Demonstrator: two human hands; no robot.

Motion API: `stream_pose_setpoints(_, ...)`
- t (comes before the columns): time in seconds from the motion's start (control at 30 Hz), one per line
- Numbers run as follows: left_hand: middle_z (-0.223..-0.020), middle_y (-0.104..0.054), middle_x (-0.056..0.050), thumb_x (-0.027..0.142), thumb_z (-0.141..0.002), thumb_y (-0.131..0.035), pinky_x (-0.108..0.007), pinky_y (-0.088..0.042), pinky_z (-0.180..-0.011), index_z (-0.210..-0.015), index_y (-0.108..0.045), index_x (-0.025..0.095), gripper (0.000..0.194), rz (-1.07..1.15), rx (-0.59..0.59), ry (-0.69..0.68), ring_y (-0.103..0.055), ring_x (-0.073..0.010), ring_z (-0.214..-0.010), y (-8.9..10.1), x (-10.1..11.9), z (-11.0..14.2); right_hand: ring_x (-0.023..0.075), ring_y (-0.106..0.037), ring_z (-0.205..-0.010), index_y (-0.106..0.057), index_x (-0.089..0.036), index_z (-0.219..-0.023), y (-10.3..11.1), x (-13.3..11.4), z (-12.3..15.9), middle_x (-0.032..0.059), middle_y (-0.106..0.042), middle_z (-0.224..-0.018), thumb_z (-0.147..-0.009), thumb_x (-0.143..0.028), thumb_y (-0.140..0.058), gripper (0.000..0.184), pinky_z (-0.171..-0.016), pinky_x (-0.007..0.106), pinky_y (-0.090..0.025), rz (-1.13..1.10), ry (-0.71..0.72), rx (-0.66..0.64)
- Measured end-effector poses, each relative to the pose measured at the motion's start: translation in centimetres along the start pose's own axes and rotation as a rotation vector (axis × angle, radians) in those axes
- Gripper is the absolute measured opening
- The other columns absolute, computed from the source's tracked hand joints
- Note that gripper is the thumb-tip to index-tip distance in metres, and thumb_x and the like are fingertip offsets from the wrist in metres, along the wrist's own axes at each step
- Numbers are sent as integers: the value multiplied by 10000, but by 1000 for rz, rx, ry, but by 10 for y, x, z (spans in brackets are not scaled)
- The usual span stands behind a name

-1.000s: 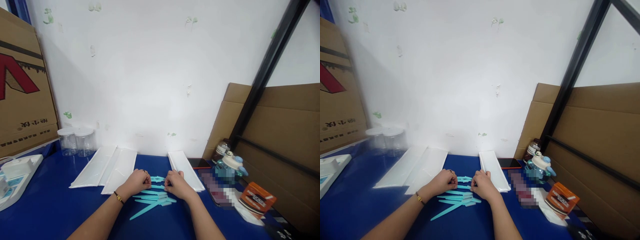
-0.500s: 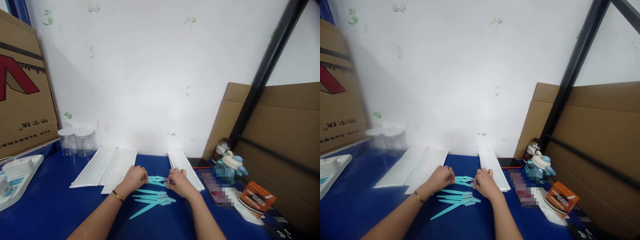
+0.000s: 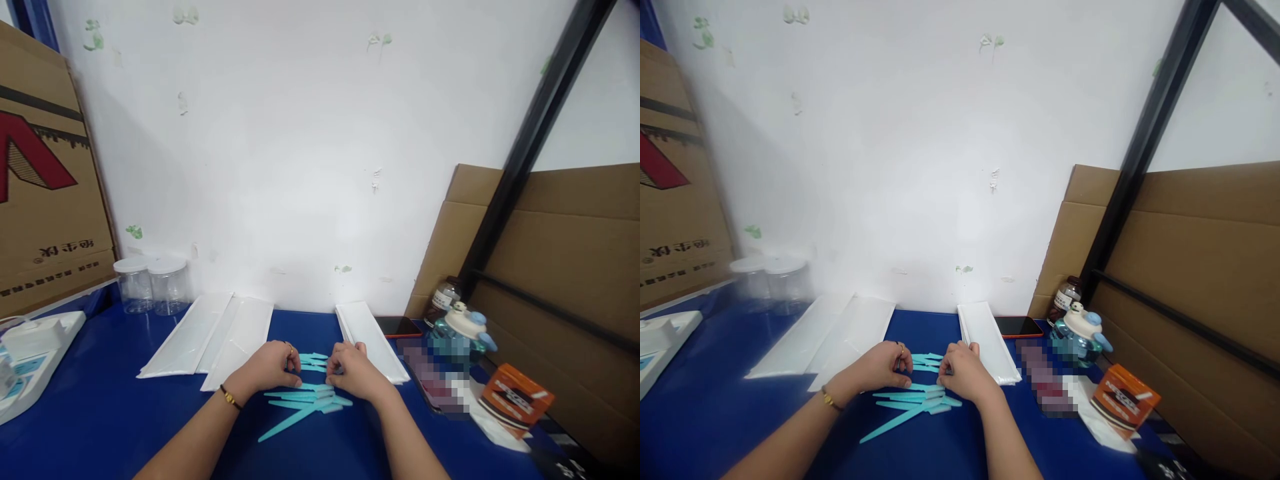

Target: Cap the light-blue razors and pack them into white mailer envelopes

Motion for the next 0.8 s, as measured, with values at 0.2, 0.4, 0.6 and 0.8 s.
stream_pose_setpoints(0.2, -734, -642, 16, 324, -639, -651, -210, -343, -525, -742, -679, 226, 145, -8, -75, 0, -553, -130, -631, -8, 1, 2, 182, -495, -861, -669, -219, -677, -10, -1, -1, -12, -592, -816, -658, -258, -710, 59, -806, 321, -246, -17, 11, -41)
stream_pose_setpoints(0.4, -835, -649, -10, 288, -726, -582, -236, -383, -681, -769, -666, 218, 117, -47, 121, -4, -568, -161, -795, 5, 1, -6, 175, -492, -893, -634, -207, -727, 0, -4, -2, -2, -579, -860, -753, -235, -630, 38, -807, 317, -242, 14, 6, 43)
stream_pose_setpoints(0.6, -825, -659, 9, 286, -747, -580, -272, -346, -729, -746, -672, 247, 100, -117, 249, 122, -567, -175, -833, 16, -18, -13, 192, -467, -916, -612, -201, -747, 10, 12, -9, 30, -571, -901, -829, -194, -549, 103, -786, 345, -225, 158, -82, 269)
stream_pose_setpoints(0.8, -853, -668, 4, 254, -776, -542, -277, -333, -720, -800, -676, 257, 136, -160, 244, 146, -570, -174, -842, 2, -30, -19, 221, -462, -912, -638, -202, -705, 0, 25, -19, 62, -598, -880, -819, -162, -546, 153, -772, 384, -213, 322, -138, 268)
Point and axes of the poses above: each hand's wrist, its own z-axis away from the middle knuckle, its own y-axis out of the back of the hand, x = y × z, the point moved 4 cm from there along -z, towards the middle knuckle
